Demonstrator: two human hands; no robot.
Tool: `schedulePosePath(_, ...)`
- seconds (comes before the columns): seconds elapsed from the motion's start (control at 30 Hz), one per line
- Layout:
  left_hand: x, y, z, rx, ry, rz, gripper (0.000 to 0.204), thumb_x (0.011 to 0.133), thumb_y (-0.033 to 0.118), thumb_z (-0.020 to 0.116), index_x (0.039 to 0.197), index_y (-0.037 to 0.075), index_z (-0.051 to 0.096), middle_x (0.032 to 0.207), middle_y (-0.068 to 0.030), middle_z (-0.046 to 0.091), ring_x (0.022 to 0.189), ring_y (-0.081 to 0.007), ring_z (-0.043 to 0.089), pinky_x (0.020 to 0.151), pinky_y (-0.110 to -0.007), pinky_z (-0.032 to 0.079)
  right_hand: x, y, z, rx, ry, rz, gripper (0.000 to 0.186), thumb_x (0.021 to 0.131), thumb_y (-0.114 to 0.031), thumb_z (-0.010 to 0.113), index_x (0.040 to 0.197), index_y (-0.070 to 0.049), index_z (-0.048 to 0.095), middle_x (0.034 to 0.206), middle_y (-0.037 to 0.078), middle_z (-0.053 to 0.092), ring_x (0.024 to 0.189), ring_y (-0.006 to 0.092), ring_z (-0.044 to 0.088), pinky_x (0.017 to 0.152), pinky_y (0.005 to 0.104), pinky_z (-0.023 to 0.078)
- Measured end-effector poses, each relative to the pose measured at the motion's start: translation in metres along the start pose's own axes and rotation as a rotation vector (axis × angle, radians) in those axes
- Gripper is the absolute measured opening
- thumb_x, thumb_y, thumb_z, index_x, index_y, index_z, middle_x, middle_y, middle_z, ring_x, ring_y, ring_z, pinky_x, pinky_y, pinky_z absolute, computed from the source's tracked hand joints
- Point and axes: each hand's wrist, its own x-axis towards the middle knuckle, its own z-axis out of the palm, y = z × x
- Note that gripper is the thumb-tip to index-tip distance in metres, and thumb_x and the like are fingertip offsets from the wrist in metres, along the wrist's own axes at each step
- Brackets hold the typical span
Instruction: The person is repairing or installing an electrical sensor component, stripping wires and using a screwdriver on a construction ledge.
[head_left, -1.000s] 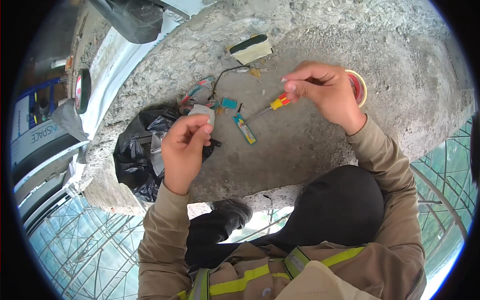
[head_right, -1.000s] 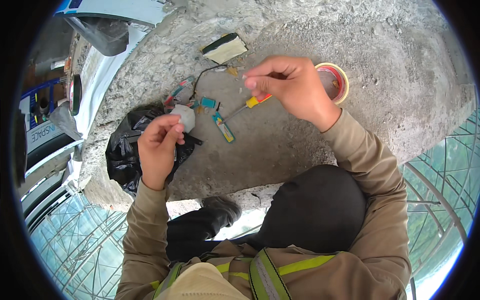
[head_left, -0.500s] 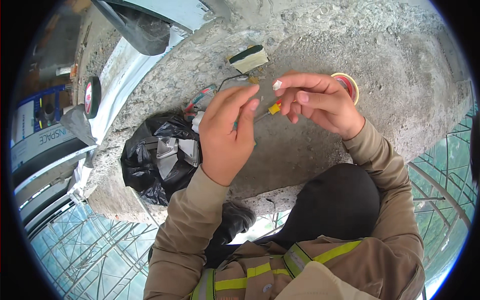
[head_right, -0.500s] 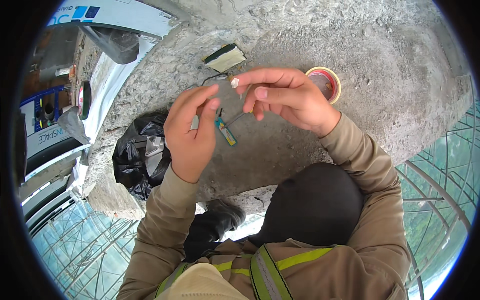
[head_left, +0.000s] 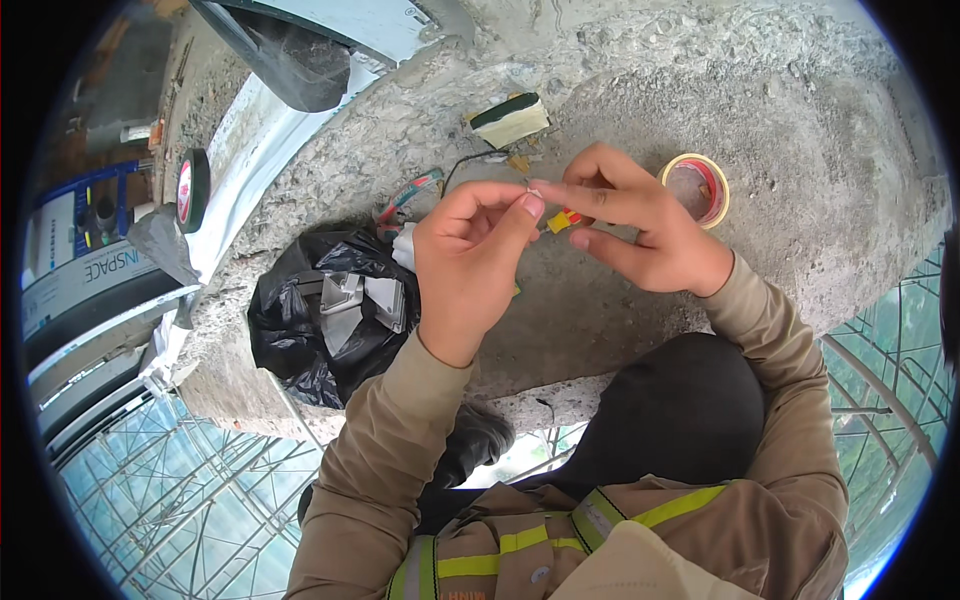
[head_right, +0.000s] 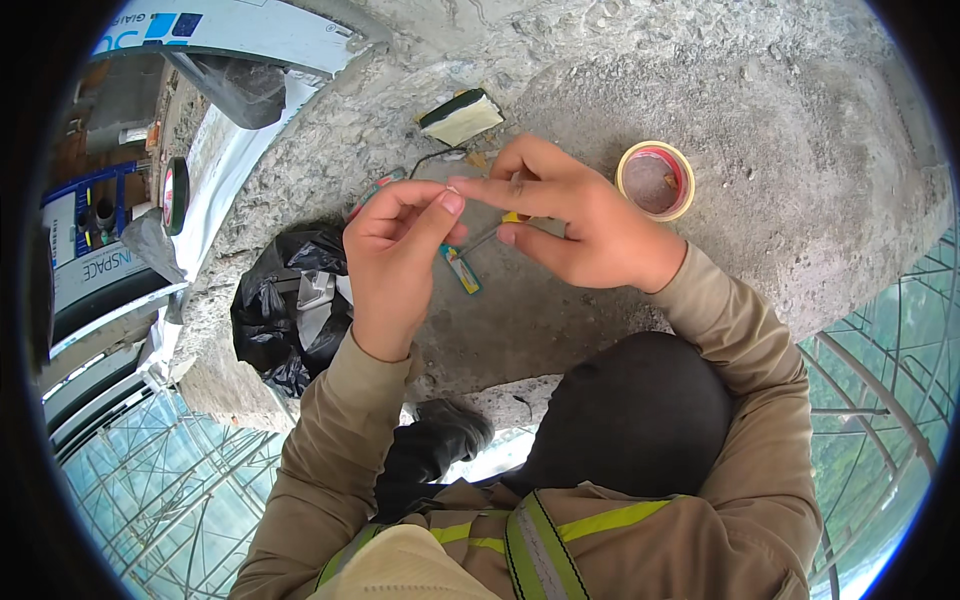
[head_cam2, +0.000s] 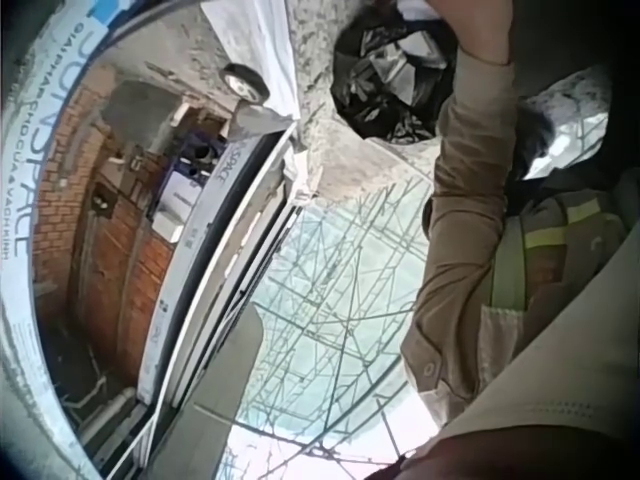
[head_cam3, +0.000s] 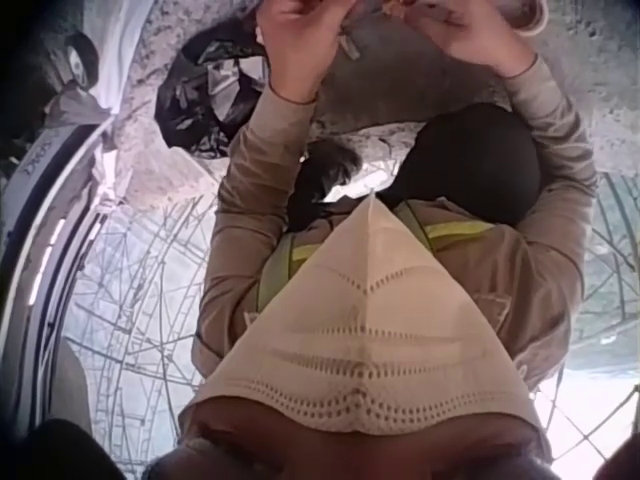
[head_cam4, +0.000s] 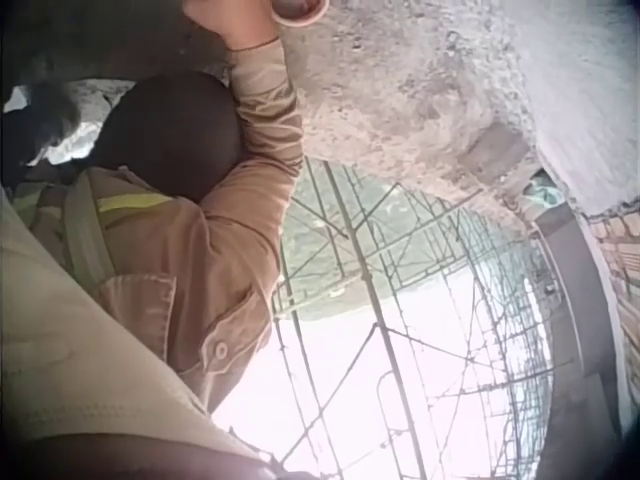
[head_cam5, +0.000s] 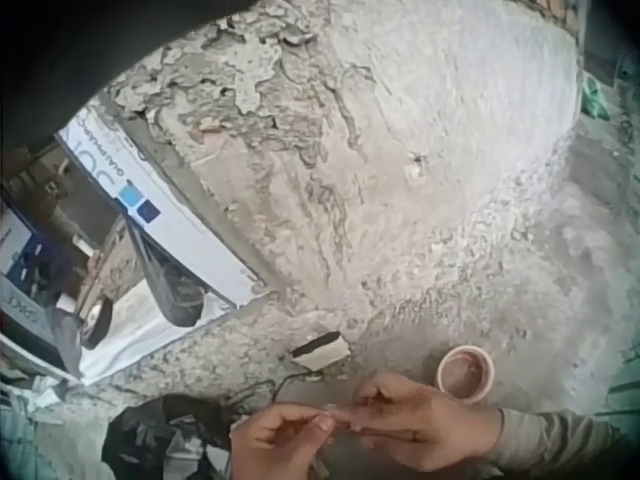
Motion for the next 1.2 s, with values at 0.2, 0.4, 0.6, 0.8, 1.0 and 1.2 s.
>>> schedulePosePath(0.2, -0.020, -0.004, -0.016, 0.025, -0.120, 0.025, 0.014, 0.097, 0.006, 0.074, 0.107, -0.002, 0.070, 0.096, -0.0066, 0.073, 0.083, -0.0129, 0.070, 0.075, -0.027, 0.055, 0.001, -0.009, -0.011, -0.542, 0.150, -0.019, 0.044, 0.089, 0.007, 0.071, 0.131, -0.005, 0.070, 0.103, 0.010, 0.058, 0.083, 0.0189, 0.058, 0.070, 0.0307, 0.048)
schedulePosePath(0.4, -0.063, -0.020, -0.059, 0.315, -0.287, -0.158, 0.014, 0.097, -0.006, 0.068, 0.110, -0.005, 0.072, 0.102, -0.0126, 0.077, 0.097, -0.0181, 0.075, 0.083, -0.028, 0.058, -0.028, -0.007, -0.035, -0.347, 0.228, 0.187, 0.027, 0.088, 0.006, 0.075, 0.115, -0.001, 0.075, 0.094, 0.007, 0.063, 0.072, 0.0137, 0.057, 0.063, 0.0278, 0.047)
schedulePosePath(0.6, -0.144, -0.049, -0.106, 0.566, -0.464, -0.489, 0.011, 0.095, 0.003, 0.071, 0.105, -0.002, 0.074, 0.092, -0.0137, 0.077, 0.088, -0.0188, 0.076, 0.077, -0.030, 0.058, -0.065, -0.010, -0.050, -0.462, 0.176, 0.287, 0.020, 0.087, 0.005, 0.076, 0.106, 0.001, 0.073, 0.097, 0.009, 0.066, 0.074, 0.0149, 0.062, 0.063, 0.0281, 0.049)
schedulePosePath(0.8, -0.190, -0.086, -0.103, 0.750, -0.688, -0.318, 0.018, 0.091, 0.018, 0.074, 0.087, 0.003, 0.067, 0.083, -0.0204, 0.067, 0.081, -0.0424, 0.065, 0.070, -0.049, 0.052, -0.082, -0.023, -0.065, -0.973, 0.040, 0.238, 0.028, 0.075, 0.000, 0.083, 0.101, -0.003, 0.073, 0.107, 0.009, 0.068, 0.097, 0.0293, 0.065, 0.081, 0.0383, 0.053)
schedulePosePath(1.0, -0.210, -0.124, -0.109, 0.917, -0.787, -0.322, 0.035, 0.089, 0.033, 0.080, 0.075, 0.005, 0.065, 0.067, -0.0157, 0.063, 0.065, -0.0398, 0.064, 0.061, -0.048, 0.050, -0.092, -0.012, -0.060, -1.182, 0.015, 0.304, 0.036, 0.071, -0.006, 0.085, 0.105, -0.009, 0.074, 0.120, 0.003, 0.065, 0.117, 0.0288, 0.056, 0.094, 0.0437, 0.045)
schedulePosePath(1.2, -0.242, -0.156, -0.120, 0.939, -0.723, -0.175, 0.025, 0.092, 0.029, 0.071, 0.084, 0.006, 0.068, 0.085, -0.0182, 0.069, 0.084, -0.0414, 0.068, 0.073, -0.053, 0.053, -0.090, -0.016, -0.060, -1.092, 0.043, 0.208, 0.027, 0.079, -0.009, 0.083, 0.103, -0.005, 0.072, 0.110, 0.005, 0.068, 0.110, 0.0279, 0.059, 0.093, 0.0409, 0.044)
